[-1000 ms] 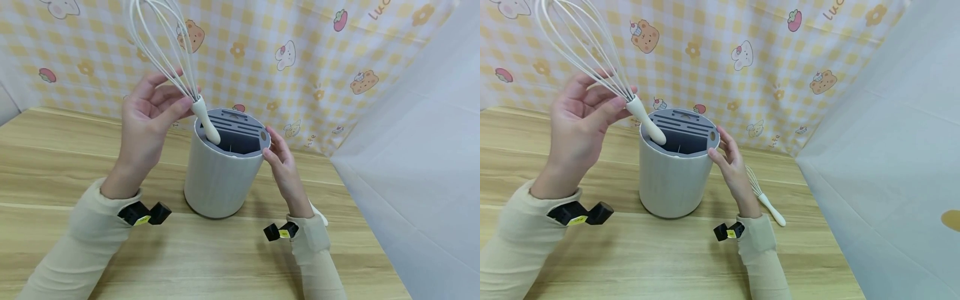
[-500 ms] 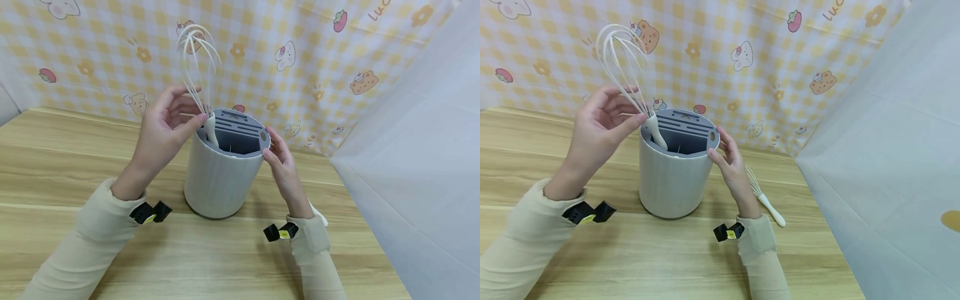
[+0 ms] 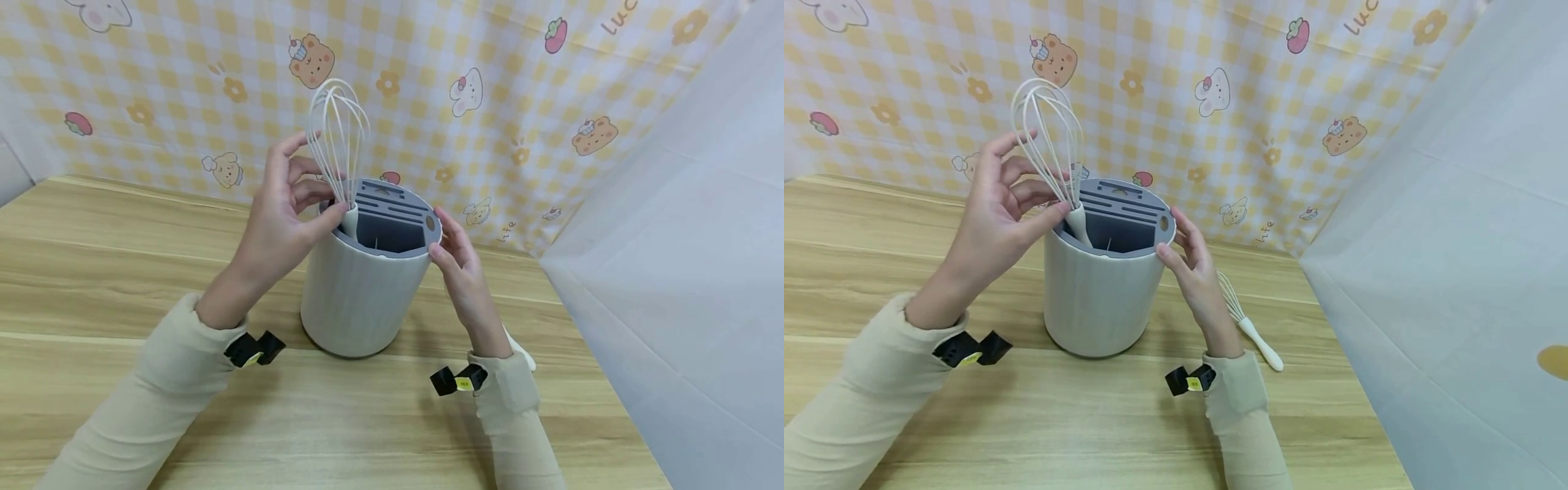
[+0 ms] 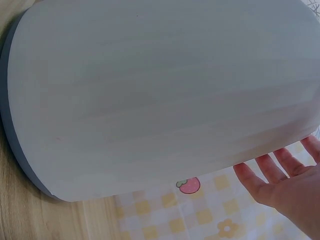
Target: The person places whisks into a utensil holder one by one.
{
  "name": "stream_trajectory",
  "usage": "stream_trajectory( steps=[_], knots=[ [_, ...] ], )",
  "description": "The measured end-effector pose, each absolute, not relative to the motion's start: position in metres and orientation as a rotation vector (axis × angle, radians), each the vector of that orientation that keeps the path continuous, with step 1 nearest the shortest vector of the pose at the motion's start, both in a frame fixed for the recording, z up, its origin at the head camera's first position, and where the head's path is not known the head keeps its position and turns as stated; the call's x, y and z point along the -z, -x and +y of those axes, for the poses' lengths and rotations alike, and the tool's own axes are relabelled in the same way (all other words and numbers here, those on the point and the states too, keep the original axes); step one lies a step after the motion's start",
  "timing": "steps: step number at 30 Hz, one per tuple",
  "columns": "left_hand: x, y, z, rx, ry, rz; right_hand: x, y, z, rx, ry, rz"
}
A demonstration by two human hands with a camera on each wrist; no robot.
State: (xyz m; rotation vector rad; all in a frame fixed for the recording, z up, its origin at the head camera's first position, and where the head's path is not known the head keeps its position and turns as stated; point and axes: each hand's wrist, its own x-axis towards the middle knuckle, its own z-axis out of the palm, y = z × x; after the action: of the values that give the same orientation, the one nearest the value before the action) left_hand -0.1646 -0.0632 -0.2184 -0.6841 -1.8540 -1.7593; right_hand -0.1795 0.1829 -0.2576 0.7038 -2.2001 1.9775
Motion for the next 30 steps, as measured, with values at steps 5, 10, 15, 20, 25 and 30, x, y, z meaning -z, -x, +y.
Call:
stream_trajectory(
  steps=[5, 10, 15, 20, 25, 30],
  knots=[
    [0.2209, 0.1655, -0.0587, 1.785, 0.707, -1.782, 0.2580, 0.1794, 0.1832, -1.978, -0.708, -2.194],
    [0.2234, 0.1674, -0.0568, 1.757, 0.714, -1.747, 0.2576, 0.1791, 0.1828, -1.981, -0.702, -2.197],
    [0.2259, 0.1695, -0.0572, 1.608, 0.703, -1.800, 0.2572, 0.1786, 0.1828, -1.977, -0.692, -2.208],
    [0.2263, 0.1698, -0.0597, 1.441, 0.669, -1.862, 0.2578, 0.1793, 0.1832, -1.974, -0.701, -2.206],
    [0.2248, 0.1693, -0.0620, 1.375, 0.638, -1.896, 0.2581, 0.1800, 0.1834, -1.974, -0.708, -2.198],
    [0.2224, 0.1688, -0.0637, 1.320, 0.654, -1.898, 0.2573, 0.1800, 0.1832, -1.980, -0.710, -2.198]
  ],
)
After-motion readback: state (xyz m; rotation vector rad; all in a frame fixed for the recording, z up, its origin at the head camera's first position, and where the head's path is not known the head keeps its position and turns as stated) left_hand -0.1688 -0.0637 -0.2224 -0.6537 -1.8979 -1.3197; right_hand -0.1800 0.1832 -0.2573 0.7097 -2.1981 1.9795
